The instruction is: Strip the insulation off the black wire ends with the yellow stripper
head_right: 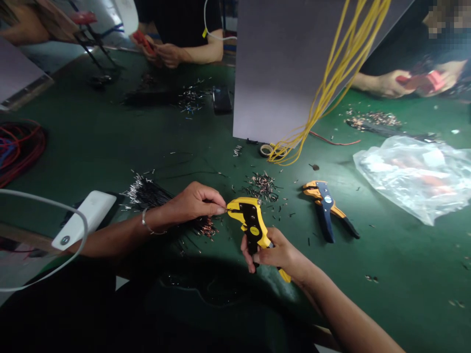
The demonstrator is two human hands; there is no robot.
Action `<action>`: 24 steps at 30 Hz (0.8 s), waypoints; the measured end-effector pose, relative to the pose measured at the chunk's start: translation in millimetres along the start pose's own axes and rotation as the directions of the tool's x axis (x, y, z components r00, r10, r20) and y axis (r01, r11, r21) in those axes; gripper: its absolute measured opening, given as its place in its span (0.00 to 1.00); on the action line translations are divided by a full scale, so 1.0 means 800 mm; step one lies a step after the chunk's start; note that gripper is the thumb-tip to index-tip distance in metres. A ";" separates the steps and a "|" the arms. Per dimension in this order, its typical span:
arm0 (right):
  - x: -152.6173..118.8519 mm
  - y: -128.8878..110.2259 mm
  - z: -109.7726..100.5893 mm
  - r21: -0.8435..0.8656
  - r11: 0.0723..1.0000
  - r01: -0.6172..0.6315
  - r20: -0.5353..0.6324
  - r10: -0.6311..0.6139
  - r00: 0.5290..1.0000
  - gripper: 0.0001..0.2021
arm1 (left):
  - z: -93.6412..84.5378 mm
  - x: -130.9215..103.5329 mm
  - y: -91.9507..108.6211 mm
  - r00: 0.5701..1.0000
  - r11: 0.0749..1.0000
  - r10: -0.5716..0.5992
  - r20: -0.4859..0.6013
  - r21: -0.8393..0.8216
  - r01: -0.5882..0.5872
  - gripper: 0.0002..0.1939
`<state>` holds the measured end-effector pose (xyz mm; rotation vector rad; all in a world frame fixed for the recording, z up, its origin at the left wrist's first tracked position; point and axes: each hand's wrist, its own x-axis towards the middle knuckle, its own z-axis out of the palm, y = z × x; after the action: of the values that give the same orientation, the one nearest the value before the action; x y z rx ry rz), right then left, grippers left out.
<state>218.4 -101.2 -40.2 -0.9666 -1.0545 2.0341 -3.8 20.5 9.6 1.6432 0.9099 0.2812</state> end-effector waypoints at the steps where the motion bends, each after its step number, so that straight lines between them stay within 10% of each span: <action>1: 0.000 0.002 -0.001 0.014 1.000 0.001 0.000 -0.001 1.000 0.12 | 0.000 0.000 0.000 1.000 1.000 0.007 0.008 -0.001 -0.007 0.10; 24: -0.005 0.002 -0.004 -0.016 1.000 -0.017 0.041 0.018 0.999 0.13 | 0.002 0.001 -0.004 0.999 0.994 -0.026 0.035 -0.104 0.030 0.07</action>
<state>222.8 -104.4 -41.8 -0.9491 -1.0885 2.0705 -3.1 20.1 6.0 1.5329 0.8780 0.2766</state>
